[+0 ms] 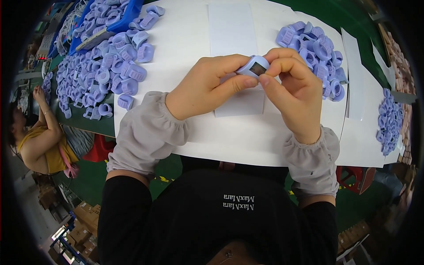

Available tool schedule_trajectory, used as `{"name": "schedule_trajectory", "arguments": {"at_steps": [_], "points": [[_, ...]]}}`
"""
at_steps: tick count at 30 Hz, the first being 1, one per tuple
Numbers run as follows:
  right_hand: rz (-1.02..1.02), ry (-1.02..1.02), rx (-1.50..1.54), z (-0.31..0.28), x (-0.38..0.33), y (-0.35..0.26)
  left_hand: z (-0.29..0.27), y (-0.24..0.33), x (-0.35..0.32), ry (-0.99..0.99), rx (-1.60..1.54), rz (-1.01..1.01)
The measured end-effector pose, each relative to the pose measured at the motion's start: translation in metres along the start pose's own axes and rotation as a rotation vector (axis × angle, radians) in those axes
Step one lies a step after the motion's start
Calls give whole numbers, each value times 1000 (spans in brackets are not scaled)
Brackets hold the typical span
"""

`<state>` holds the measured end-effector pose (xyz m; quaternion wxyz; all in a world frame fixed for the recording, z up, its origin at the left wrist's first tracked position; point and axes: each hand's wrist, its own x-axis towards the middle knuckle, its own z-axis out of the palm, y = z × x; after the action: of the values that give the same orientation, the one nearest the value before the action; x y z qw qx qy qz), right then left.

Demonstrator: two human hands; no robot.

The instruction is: Assembling small digital counters onto an adhesive strip at a manufacturing workbench.

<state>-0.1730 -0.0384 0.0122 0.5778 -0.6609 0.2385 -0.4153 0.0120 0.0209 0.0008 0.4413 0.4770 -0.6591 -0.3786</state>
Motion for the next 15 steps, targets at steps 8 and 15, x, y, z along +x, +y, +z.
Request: {"name": "schedule_trajectory", "arguments": {"at_steps": [8, 15], "points": [[-50, -62, -61, -3, 0, 2, 0, 2, -1, 8, -2, -15], [-57, -71, -92, -5, 0, 3, -4, 4, 1, -93, 52, -64]]}}
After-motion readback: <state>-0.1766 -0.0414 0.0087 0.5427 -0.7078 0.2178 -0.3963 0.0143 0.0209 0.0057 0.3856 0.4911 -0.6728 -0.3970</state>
